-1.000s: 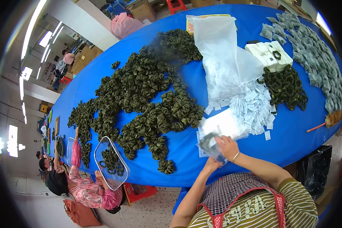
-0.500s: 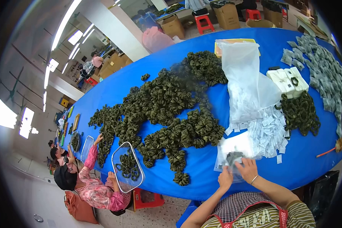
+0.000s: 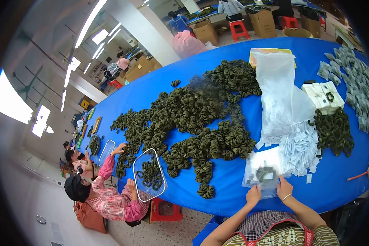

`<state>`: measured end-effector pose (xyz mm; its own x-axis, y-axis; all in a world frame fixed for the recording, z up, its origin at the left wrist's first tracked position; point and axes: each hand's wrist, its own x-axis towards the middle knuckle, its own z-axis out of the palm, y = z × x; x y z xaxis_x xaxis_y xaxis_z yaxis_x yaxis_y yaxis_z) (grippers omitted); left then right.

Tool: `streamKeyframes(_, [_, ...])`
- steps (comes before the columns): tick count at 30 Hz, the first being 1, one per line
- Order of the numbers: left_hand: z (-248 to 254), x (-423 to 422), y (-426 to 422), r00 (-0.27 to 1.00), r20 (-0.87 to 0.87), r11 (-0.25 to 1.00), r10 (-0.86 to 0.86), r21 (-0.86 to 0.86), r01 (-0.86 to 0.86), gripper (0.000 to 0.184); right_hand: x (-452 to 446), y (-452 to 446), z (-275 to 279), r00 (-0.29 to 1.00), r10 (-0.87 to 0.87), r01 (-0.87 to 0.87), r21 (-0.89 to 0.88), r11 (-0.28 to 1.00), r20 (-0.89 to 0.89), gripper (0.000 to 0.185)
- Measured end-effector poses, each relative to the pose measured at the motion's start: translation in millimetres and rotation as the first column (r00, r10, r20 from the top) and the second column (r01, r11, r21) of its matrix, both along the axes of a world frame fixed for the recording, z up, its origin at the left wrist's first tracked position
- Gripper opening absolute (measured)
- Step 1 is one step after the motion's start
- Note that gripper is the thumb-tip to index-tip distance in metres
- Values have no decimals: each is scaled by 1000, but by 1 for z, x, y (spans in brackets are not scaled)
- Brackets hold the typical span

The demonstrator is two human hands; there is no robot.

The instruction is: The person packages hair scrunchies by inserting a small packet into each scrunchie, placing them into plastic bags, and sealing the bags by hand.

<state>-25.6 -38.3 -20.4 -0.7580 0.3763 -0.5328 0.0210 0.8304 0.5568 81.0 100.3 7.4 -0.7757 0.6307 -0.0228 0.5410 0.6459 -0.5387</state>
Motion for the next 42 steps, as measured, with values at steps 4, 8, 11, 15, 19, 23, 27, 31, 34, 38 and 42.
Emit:
streamKeyframes(4, [-25,11,4,944,322,978,71,161,-129,38,10,-8,37,957,229,-165,315,935,-176,30])
streamKeyframes(8, [-46,12,-5,742,669,896,36,307,-320,40,9,-23,27,791,555,-505,237,830,-257,13])
streamKeyframes(11, [-5,24,-1,532,833,727,153,270,-631,37,0,-37,22,860,428,-401,149,904,-278,8])
streamKeyframes(15, [-12,26,4,486,862,727,145,240,-644,39,5,-36,25,891,406,-408,38,912,-202,8])
streamKeyframes(19, [-16,36,7,464,877,726,127,237,-645,42,18,-36,16,888,418,-406,102,908,-190,10])
streamKeyframes(23, [3,40,16,455,883,797,115,192,-573,44,29,-28,30,940,263,-296,-136,945,-219,10])
streamKeyframes(27, [-2,51,18,482,872,844,87,192,-501,42,37,-22,13,957,291,-286,-219,933,-7,13])
streamKeyframes(31, [-6,62,16,374,922,805,105,142,-576,40,51,-23,8,921,389,-389,11,921,-15,10])
streamKeyframes(34, [-4,58,17,294,951,803,96,101,-587,39,54,-19,10,875,442,-408,192,893,-197,8])
streamKeyframes(38, [5,50,26,358,929,839,94,120,-531,36,49,-11,20,830,478,-409,268,872,-288,7])
streamKeyframes(42, [3,48,34,388,915,804,114,144,-577,30,45,-6,30,800,460,-386,257,886,-385,8])
